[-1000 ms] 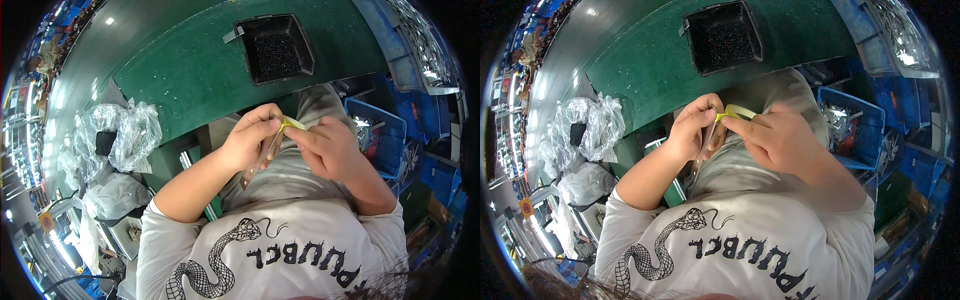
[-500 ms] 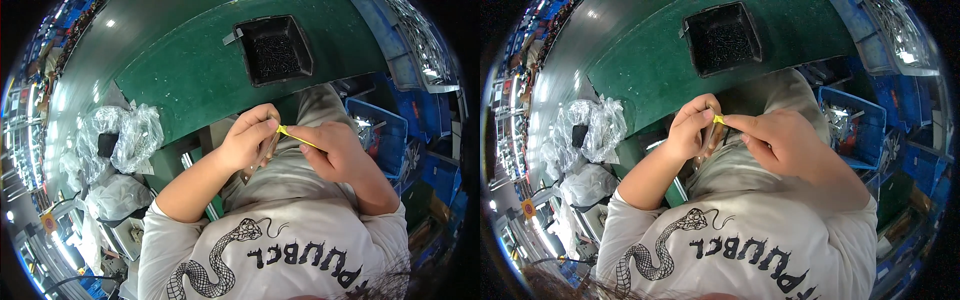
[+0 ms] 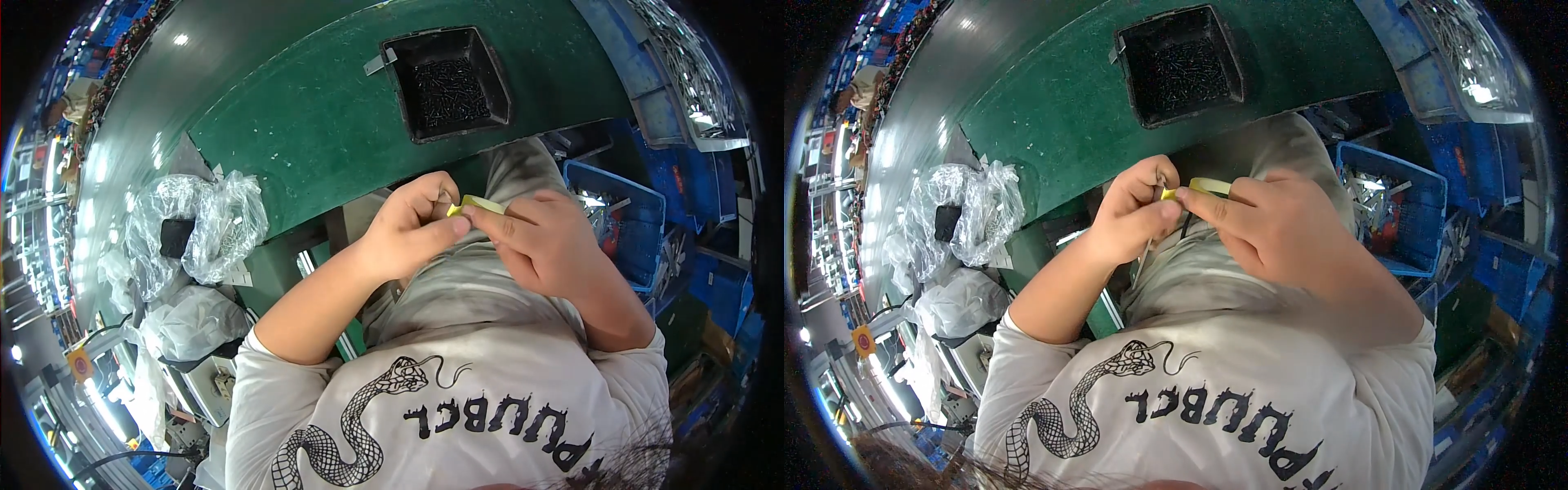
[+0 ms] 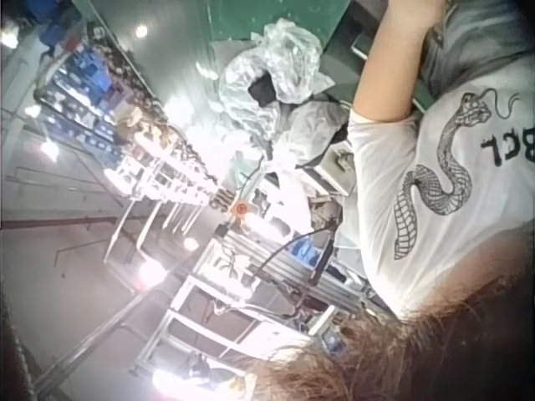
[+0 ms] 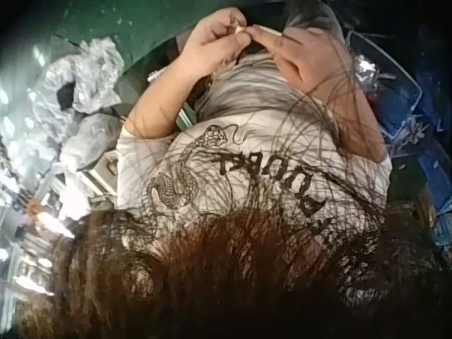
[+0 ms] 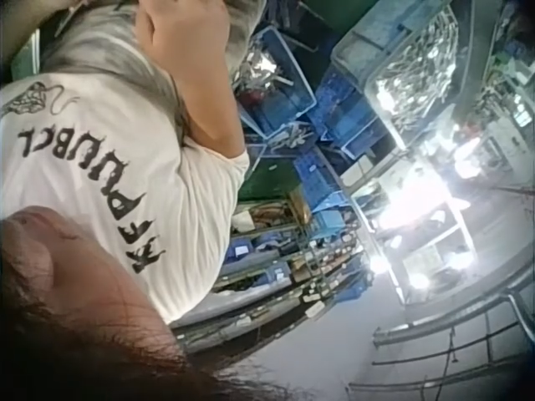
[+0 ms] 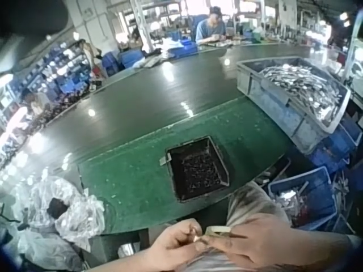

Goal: Applying yellow adhesive tape to small metal components at an industrial workbench.

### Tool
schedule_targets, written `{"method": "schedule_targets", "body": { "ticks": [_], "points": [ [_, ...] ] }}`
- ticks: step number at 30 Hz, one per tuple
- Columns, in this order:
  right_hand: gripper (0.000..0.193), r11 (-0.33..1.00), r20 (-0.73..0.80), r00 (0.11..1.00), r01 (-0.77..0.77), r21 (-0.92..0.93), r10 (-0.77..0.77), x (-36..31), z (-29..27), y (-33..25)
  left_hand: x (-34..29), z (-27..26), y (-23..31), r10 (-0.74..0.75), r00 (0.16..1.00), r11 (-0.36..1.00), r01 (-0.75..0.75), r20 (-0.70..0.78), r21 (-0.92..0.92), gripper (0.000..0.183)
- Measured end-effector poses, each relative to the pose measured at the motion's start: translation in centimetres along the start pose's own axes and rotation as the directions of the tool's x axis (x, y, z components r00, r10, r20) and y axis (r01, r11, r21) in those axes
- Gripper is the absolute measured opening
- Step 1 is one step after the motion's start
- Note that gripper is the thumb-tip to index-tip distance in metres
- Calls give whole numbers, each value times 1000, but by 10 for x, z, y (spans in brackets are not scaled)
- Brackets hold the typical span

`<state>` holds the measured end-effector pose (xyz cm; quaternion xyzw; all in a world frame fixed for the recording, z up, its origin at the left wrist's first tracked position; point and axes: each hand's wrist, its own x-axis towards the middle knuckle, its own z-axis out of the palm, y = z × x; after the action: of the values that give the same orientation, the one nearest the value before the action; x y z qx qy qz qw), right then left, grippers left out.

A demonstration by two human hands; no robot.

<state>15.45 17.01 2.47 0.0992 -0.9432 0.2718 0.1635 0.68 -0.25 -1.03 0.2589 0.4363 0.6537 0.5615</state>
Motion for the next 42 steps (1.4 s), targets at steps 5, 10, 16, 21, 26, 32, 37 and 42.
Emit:
{"method": "schedule_targets", "body": {
  "ticks": [5,10,16,21,26,32,37,42],
  "points": [
    [53,999,-28,998,-48,24,48,2,1,-3,0,2,5,162,979,904,-98,-121,416,21],
    [49,993,-46,997,-72,-97,68,0,4,-1,4,5,5,398,913,596,-181,-92,782,44],
    [44,984,-80,994,-87,-154,75,4,4,4,10,1,-7,468,883,525,-254,-27,812,61],
    [43,982,-76,993,-102,-160,91,0,5,6,11,5,-10,477,879,529,-307,22,791,63],
    [43,980,-71,993,-104,-170,93,1,6,4,14,2,-22,468,878,768,-346,-104,539,40],
    [43,970,-86,992,-107,-221,90,4,5,3,14,12,-15,287,888,936,-180,-359,303,27],
    [41,966,-83,993,-102,-239,85,5,4,4,14,9,-16,244,897,957,-161,-369,241,26],
    [40,974,-91,992,-107,-200,90,2,1,6,13,13,-17,238,910,971,-221,-338,90,25]
  ]
}}
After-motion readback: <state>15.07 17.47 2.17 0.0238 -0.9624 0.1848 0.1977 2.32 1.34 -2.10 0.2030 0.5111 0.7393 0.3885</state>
